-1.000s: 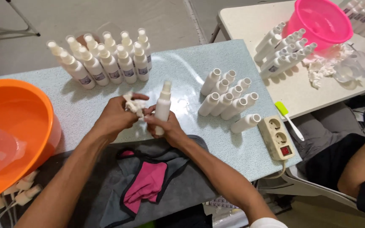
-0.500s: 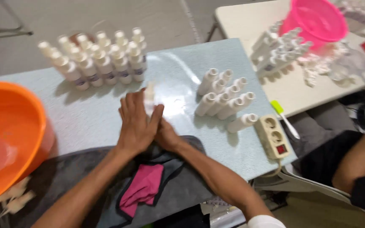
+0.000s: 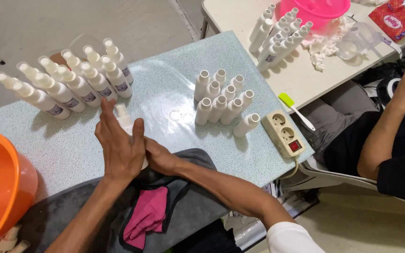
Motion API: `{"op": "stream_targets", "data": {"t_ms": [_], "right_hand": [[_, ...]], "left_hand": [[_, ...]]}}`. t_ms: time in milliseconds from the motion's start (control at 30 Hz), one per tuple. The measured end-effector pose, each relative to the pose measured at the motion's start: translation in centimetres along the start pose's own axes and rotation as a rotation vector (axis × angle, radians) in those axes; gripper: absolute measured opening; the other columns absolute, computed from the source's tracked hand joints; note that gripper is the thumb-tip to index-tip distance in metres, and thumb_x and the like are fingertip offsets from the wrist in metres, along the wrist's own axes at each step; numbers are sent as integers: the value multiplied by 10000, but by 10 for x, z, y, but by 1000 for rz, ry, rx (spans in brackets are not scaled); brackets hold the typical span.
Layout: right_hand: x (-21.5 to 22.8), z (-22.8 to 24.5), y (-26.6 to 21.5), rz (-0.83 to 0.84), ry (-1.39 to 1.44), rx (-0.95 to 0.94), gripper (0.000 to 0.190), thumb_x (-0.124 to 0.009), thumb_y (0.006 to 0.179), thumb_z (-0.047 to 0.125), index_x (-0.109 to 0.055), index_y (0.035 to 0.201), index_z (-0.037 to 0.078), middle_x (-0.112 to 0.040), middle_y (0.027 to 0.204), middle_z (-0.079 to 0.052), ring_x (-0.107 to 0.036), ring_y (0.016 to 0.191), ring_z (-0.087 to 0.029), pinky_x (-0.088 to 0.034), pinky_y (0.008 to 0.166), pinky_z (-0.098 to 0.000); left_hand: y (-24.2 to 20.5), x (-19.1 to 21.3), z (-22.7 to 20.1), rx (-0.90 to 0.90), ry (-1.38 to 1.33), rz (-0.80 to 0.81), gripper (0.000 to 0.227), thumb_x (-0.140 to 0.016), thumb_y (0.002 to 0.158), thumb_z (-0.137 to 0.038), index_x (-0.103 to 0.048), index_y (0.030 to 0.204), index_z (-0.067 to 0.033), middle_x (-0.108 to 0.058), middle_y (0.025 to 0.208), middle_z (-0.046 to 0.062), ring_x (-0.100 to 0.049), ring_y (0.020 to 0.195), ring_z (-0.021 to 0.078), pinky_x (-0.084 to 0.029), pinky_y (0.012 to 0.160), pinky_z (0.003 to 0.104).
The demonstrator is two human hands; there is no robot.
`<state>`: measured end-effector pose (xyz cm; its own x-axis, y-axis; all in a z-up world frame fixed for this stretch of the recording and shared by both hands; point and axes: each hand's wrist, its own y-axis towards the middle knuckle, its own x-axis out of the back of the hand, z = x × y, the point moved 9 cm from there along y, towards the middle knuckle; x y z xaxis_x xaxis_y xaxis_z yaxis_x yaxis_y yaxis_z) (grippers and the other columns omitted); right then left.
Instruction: Assembling spray bottles by inserting pump mechanisms into plastic bottles and organizing them into rows on a workspace.
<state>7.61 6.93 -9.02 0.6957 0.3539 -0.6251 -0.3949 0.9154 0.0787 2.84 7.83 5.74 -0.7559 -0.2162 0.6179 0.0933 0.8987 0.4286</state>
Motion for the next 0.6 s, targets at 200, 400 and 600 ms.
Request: {"op": "stream_targets", "data": {"t_ms": [200, 400, 600], "right_hand": [[-19, 39, -6, 58, 233, -30, 305, -538, 1134, 246, -677, 1295, 26, -721, 1166, -106, -666, 1049, -146, -529, 988, -365], [-26, 6, -6, 135, 188, -6, 552, -409, 1154, 340, -397, 1607, 25, -569, 1466, -184, -603, 1253, -229, -473, 1117, -477], [-16, -10, -8, 285, 207, -16, 520, -403, 1144, 363, -466, 1531, 21, -610, 1382, -182, -625, 1211, -231, -467, 1116, -461]], "left_hand": [[-26, -17, -17, -128, 123, -21, 867, -505, 1059, -479, -164, 1582, 123, -366, 1486, 410, -413, 1371, 538, -213, 1172, 572], [4, 16, -21, -20, -82, -6, 795, -389, 1090, -434, -126, 1569, 144, -370, 1474, 425, -411, 1394, 535, -238, 1158, 629], [-33, -9, -13, -167, 88, -98, 853, -575, 1015, -376, -186, 1587, 124, -352, 1501, 400, -429, 1329, 567, -323, 1122, 610]]}}
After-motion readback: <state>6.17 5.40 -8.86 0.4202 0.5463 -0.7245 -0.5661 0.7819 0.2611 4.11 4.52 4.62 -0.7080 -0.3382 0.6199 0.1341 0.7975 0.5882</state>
